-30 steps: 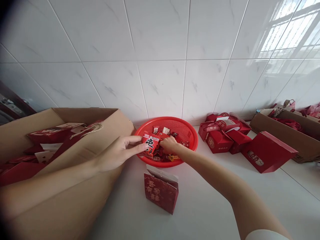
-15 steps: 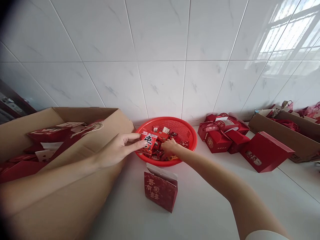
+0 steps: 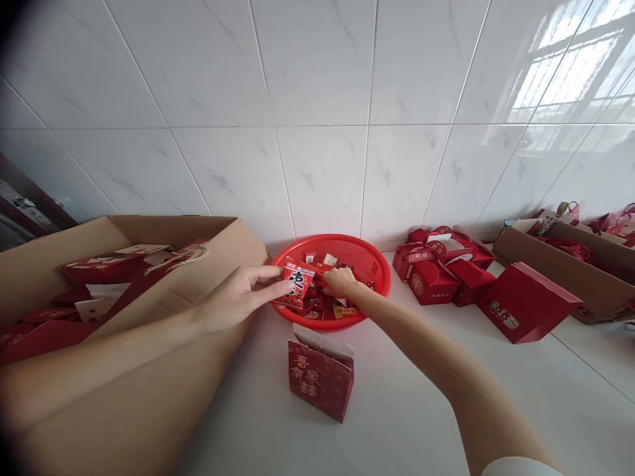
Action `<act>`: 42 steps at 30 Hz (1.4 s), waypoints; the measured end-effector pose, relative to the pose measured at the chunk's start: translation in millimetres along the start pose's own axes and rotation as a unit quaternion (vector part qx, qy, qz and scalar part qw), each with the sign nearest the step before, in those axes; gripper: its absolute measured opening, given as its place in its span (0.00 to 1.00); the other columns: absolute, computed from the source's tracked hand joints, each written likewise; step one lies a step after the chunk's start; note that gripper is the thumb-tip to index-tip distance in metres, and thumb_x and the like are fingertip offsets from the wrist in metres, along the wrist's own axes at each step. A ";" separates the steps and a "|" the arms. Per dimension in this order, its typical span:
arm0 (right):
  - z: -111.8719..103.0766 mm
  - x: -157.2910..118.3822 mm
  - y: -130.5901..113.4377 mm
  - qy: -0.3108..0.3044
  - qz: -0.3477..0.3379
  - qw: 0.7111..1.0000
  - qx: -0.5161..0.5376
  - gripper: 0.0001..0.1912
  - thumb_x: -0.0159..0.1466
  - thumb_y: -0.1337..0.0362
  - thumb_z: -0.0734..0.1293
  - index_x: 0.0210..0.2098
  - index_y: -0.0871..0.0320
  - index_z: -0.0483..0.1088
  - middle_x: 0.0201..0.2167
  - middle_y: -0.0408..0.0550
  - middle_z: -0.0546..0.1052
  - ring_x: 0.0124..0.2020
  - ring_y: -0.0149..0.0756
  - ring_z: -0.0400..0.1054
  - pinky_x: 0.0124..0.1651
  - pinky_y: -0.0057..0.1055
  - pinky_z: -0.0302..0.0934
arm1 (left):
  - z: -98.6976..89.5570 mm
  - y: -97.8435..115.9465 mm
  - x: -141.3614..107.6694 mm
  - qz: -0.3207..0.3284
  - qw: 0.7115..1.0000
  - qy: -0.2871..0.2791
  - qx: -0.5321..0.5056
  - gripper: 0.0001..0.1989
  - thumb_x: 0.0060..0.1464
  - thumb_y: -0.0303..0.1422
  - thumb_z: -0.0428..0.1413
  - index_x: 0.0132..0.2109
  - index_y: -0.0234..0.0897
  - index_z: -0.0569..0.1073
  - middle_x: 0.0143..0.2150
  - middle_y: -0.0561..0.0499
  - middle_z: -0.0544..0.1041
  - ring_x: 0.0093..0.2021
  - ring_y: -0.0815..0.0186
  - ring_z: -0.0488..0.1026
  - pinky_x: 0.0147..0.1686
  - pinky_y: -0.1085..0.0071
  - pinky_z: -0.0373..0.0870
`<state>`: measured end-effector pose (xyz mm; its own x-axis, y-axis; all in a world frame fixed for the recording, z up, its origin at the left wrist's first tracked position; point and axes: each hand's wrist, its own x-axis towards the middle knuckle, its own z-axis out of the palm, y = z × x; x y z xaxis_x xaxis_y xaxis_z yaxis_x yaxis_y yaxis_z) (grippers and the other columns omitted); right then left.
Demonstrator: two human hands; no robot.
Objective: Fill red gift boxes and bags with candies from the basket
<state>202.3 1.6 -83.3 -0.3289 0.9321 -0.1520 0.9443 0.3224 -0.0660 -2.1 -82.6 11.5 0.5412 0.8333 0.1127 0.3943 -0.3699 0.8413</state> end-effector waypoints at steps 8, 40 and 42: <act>-5.0 5.2 17.0 0.040 0.084 0.993 0.069 0.16 0.68 0.53 0.62 0.39 0.59 0.74 0.40 0.54 0.79 0.38 0.41 0.74 0.29 0.28 0.55 | -1.0 -0.1 2.0 0.000 1.000 0.000 -0.015 0.18 0.58 0.46 0.56 0.38 0.34 0.79 0.38 0.49 0.82 0.40 0.59 0.76 0.41 0.68 0.72; 0.7 -12.1 48.6 0.011 -0.029 0.981 0.189 0.12 0.62 0.71 0.60 0.23 0.59 0.66 0.25 0.45 0.72 0.27 0.32 0.63 0.30 0.28 0.52 | 0.4 -4.4 2.0 -0.025 1.000 0.001 -0.006 0.19 0.58 0.48 0.56 0.39 0.36 0.80 0.39 0.49 0.83 0.42 0.58 0.77 0.42 0.68 0.71; 2.1 -12.7 47.5 0.042 -0.018 0.977 0.209 0.11 0.62 0.71 0.59 0.24 0.59 0.66 0.24 0.44 0.71 0.26 0.32 0.62 0.30 0.28 0.52 | 0.5 -4.5 2.1 -0.025 1.000 0.000 -0.012 0.18 0.58 0.47 0.56 0.39 0.36 0.80 0.39 0.50 0.83 0.42 0.59 0.77 0.42 0.68 0.71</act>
<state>251.3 4.8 -86.6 -0.3426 0.9375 -0.0614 0.8390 0.2759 -0.4690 -2.4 -79.4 7.7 0.5209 0.8507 0.0710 0.4022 -0.3180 0.8585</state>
